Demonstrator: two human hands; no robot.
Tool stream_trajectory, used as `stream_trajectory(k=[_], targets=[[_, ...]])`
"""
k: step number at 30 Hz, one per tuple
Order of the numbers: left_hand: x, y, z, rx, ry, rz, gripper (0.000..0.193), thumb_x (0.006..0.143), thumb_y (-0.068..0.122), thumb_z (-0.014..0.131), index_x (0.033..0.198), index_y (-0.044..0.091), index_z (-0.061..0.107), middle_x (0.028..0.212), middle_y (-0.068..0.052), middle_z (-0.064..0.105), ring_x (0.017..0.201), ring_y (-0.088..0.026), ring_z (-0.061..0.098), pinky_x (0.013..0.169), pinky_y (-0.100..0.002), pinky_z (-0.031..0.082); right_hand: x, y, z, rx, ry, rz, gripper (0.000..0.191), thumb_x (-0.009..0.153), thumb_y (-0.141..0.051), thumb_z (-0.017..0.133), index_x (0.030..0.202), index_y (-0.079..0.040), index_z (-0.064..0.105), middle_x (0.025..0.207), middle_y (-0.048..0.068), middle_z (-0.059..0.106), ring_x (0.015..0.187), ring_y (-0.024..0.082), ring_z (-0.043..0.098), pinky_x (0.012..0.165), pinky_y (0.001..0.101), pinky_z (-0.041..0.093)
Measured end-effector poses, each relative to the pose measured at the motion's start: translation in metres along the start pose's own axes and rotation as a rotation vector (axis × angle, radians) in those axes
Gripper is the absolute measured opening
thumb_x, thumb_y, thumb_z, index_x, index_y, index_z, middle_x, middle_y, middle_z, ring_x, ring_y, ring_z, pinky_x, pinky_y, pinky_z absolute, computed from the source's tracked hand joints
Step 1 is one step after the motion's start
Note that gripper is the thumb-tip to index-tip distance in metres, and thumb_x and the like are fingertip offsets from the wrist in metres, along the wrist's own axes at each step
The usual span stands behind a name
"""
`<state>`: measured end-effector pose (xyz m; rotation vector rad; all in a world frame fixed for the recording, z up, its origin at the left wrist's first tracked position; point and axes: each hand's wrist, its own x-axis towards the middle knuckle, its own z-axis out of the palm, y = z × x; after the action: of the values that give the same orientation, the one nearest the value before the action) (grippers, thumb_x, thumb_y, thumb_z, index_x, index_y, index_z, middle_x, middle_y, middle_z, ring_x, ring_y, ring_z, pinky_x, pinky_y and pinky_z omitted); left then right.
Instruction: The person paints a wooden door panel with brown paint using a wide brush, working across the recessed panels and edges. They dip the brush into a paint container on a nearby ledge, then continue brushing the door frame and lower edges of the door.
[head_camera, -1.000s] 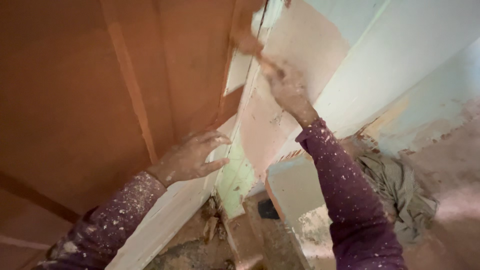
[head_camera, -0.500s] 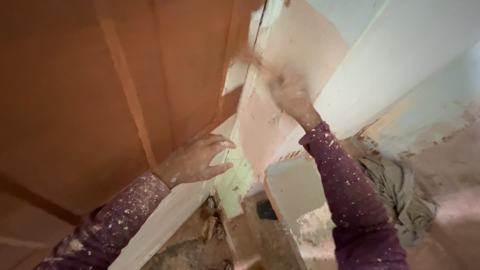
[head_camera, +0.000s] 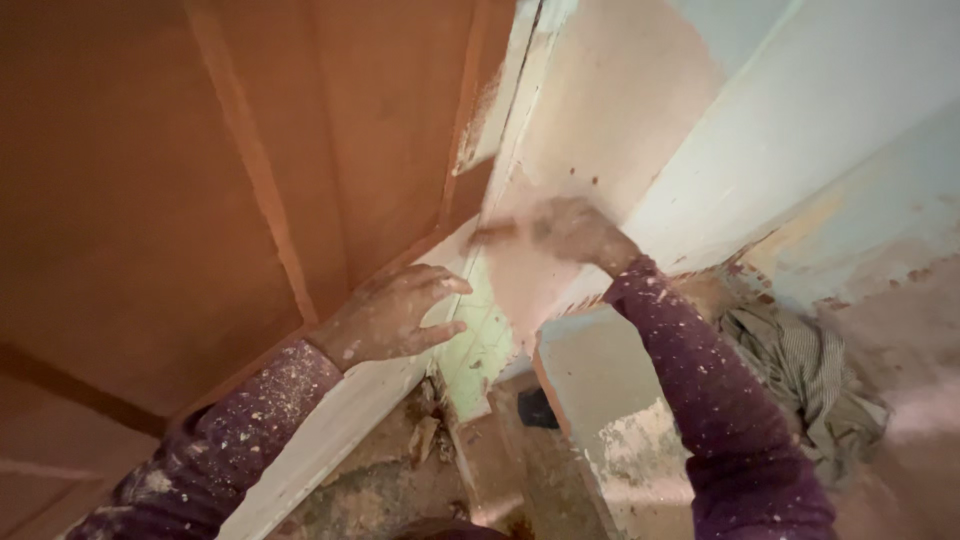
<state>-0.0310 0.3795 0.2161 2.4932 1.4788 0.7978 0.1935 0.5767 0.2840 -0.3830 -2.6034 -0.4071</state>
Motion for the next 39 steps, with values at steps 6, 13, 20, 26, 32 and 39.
stream_trajectory(k=[6, 13, 20, 26, 32, 39], targets=[[-0.003, 0.000, -0.001, -0.065, -0.072, -0.122, 0.050, 0.094, 0.049, 0.060, 0.130, 0.014, 0.062, 0.131, -0.011, 0.064, 0.124, -0.032, 0.057, 0.105, -0.047, 0.043, -0.004, 0.001, -0.009, 0.420, 0.330, 0.413, 0.035, 0.110, -0.025, 0.052, 0.143, -0.020, 0.061, 0.129, 0.006, 0.072, 0.079, 0.021, 0.066, 0.071, 0.0331, 0.054], [-0.006, -0.010, 0.013, -0.119, -0.034, -0.076, 0.049, 0.094, 0.047, 0.062, 0.127, 0.010, 0.063, 0.128, -0.014, 0.065, 0.122, -0.034, 0.059, 0.105, -0.047, 0.045, 0.000, -0.006, 0.002, -0.047, -0.216, -0.179, 0.015, 0.107, -0.048, 0.065, 0.111, -0.041, 0.077, 0.101, 0.004, 0.076, 0.084, 0.027, 0.073, 0.075, 0.0542, 0.057], [-0.008, -0.018, 0.026, -0.228, 0.055, 0.011, 0.046, 0.095, 0.041, 0.065, 0.124, 0.006, 0.063, 0.124, -0.016, 0.066, 0.119, -0.034, 0.061, 0.103, -0.045, 0.047, 0.007, -0.013, -0.003, -0.290, 0.472, 0.404, 0.028, 0.113, -0.025, 0.060, 0.135, -0.009, 0.066, 0.105, 0.019, 0.068, 0.083, 0.035, 0.066, 0.070, 0.0481, 0.055], [-0.013, -0.011, 0.019, -0.212, 0.022, -0.026, 0.044, 0.092, 0.040, 0.067, 0.122, 0.008, 0.064, 0.121, -0.016, 0.067, 0.115, -0.034, 0.063, 0.101, -0.042, 0.048, 0.008, -0.026, 0.001, 0.069, 0.109, 0.084, 0.022, 0.102, -0.032, 0.062, 0.120, -0.022, 0.070, 0.100, 0.013, 0.071, 0.082, 0.030, 0.068, 0.070, 0.0468, 0.058], [-0.007, -0.006, 0.016, -0.215, -0.013, -0.022, 0.045, 0.094, 0.041, 0.065, 0.124, 0.007, 0.062, 0.122, -0.016, 0.066, 0.118, -0.034, 0.060, 0.102, -0.044, 0.045, 0.017, -0.010, -0.014, 0.055, 0.249, 0.733, 0.035, 0.107, -0.045, 0.061, 0.122, -0.014, 0.068, 0.092, 0.013, 0.069, 0.082, 0.026, 0.067, 0.076, 0.0433, 0.058], [-0.008, -0.007, 0.020, -0.203, -0.003, -0.003, 0.044, 0.093, 0.042, 0.065, 0.122, 0.008, 0.063, 0.123, -0.014, 0.068, 0.118, -0.033, 0.062, 0.102, -0.043, 0.049, 0.024, -0.009, -0.026, 0.007, -0.234, 0.002, 0.034, 0.110, -0.033, 0.055, 0.140, -0.016, 0.060, 0.112, 0.018, 0.067, 0.098, 0.028, 0.066, 0.088, 0.0414, 0.056]])
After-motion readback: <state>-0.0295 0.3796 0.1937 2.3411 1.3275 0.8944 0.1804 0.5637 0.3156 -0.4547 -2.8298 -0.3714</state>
